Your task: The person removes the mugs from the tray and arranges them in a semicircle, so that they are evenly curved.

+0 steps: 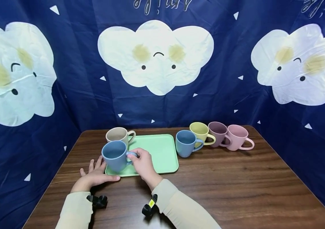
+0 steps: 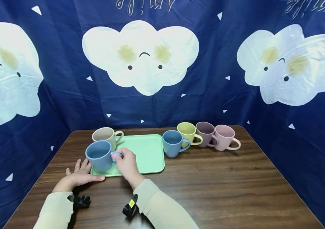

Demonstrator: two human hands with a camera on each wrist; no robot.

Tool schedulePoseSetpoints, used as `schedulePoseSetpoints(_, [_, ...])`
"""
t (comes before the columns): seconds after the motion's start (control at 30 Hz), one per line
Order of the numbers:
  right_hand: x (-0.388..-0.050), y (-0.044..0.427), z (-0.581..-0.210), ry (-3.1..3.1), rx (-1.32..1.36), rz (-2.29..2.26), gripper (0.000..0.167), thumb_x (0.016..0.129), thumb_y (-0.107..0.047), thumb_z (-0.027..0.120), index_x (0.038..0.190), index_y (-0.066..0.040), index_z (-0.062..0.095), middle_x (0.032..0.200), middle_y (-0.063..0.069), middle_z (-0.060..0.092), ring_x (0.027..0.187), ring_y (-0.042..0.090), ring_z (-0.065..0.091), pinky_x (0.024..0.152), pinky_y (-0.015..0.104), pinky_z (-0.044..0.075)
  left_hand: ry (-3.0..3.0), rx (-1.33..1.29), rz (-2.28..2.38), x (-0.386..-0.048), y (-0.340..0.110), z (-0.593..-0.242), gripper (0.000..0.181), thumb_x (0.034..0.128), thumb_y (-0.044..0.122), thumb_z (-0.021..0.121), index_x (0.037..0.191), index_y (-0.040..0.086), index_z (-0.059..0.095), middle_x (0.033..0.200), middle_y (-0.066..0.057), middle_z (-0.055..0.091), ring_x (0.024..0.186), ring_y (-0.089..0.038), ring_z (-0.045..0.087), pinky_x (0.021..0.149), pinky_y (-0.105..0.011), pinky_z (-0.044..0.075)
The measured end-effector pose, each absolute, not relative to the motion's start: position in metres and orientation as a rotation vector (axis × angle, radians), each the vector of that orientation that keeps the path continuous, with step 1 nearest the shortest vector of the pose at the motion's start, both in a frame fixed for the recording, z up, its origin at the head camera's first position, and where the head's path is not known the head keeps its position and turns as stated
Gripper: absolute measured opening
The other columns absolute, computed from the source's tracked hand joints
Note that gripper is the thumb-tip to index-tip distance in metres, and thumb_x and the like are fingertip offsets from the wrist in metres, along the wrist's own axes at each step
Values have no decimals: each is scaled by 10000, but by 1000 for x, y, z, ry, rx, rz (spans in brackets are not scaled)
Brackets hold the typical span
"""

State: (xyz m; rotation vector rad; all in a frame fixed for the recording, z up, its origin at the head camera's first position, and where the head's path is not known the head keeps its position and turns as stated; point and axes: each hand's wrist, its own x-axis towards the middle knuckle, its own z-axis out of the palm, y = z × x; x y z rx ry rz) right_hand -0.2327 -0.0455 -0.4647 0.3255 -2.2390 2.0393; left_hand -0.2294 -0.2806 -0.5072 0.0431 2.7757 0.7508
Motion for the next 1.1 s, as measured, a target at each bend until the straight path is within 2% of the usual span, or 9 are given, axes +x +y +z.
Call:
schedulePoseSetpoints(0.07, [-235,-41,-461,-2211,310,2078,50,921,-70,732,928,-21,739,829,9,723,762,316,696,615,234,556,2781,48,756,-231,-281,-511,1380,645,837,710,1615,48,126,1644,-304,-62,1442,-583,-209,921,-799,-286])
schedulePoseSetpoints(0.13, [-237,-36,-457,-2199,298,2094,58,927,-73,728,929,-15,734,835,25,726,799,354,705,620,245,568,2787,39,747,-232,-280,-513,1388,633,844,712,1618,61,127,1643,-310,-50,1449,-577,-198,930,-797,-283])
schedulePoseSetpoints(0.37, [-245,-11,-439,-2199,289,2118,92,937,-63,716,963,25,717,860,75,718,843,302,712,711,360,618,2778,42,790,-230,-278,-511,1389,630,820,738,1620,71,116,1636,-322,-55,1445,-577,-214,928,-791,-291])
schedulePoseSetpoints(0.57, [-250,16,-425,-2168,273,2175,135,958,-41,682,1020,78,690,960,205,713,874,233,682,767,439,615,2797,50,789,-230,-278,-510,1381,626,829,732,1623,90,126,1643,-309,-49,1453,-569,-203,936,-794,-280])
schedulePoseSetpoints(0.9, [-260,63,-401,-2121,175,2195,120,964,-9,660,1041,81,678,1006,197,725,959,313,692,773,456,612,2792,45,786,-230,-280,-511,1388,627,832,728,1620,71,125,1639,-317,-45,1448,-580,-197,931,-799,-278])
schedulePoseSetpoints(1.1, [-267,94,-392,-2087,137,2175,106,972,-10,647,1039,69,672,1039,206,729,972,307,703,713,368,615,2787,43,787,-229,-280,-508,1388,625,832,728,1621,75,125,1640,-316,-43,1449,-580,-194,929,-799,-279])
